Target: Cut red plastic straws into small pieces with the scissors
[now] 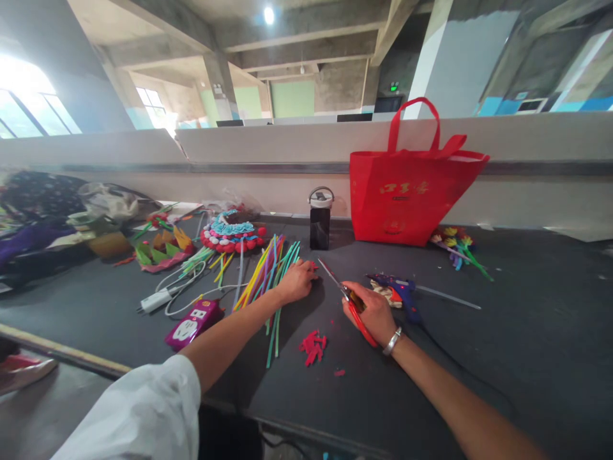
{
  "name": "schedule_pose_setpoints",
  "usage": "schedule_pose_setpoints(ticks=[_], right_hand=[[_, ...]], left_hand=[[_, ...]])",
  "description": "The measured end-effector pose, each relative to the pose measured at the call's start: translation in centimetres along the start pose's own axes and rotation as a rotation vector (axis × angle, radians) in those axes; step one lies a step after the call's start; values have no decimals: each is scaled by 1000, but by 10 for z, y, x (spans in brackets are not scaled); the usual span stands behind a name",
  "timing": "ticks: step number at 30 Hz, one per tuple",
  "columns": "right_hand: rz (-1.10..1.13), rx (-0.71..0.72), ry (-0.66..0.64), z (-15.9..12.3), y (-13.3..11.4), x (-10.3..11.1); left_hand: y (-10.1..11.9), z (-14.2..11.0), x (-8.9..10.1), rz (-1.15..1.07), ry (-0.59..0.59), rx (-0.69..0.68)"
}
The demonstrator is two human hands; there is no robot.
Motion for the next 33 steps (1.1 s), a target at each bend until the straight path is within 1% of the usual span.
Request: schedule_pose_setpoints(ticks=[3, 6, 8, 10, 13, 16, 19, 22, 24, 26, 27, 28, 30, 33], right_hand=[[3, -3, 24, 0, 0, 2], [26, -24, 43, 1, 1, 4], [32, -38, 44, 1, 1, 4], [30, -36, 45, 1, 0, 4], [32, -35, 47, 2, 0, 5], [27, -56, 40, 2, 0, 5], [17, -55, 41, 1, 0, 4], [19, -52, 37, 1, 0, 3], [28, -50, 30, 1, 0, 3], [36, -45, 30, 1, 0, 3], [37, -42, 34, 1, 0, 3], [36, -42, 36, 1, 0, 4], [33, -50, 35, 1, 0, 4], [30, -67, 27, 1, 1, 4]], left_hand=[[14, -16, 8, 3, 2, -91], [29, -34, 20, -30, 23, -173], [33, -40, 28, -76, 50, -179], [32, -42, 34, -159, 95, -143], [23, -41, 37, -369, 140, -85], [8, -44, 32, -615, 123, 52], [-2, -50, 22, -740, 73, 201], [-3, -52, 15, -700, 69, 253], [1, -46, 14, -565, 92, 244], [6, -36, 14, -385, 109, 225], [8, -30, 14, -323, 98, 228], [9, -24, 12, -290, 62, 235], [8, -12, 8, -289, -19, 231], [3, 0, 4, -332, -53, 232]])
Point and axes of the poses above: each hand's wrist, its own z-axis towards the middle knuckle, its own x-axis out of the back of the hand, y = z × x, the point moved 4 cm from there along z, towards the middle knuckle, and after that the axes turned 9 degrees about z, right-handed, at the moved point
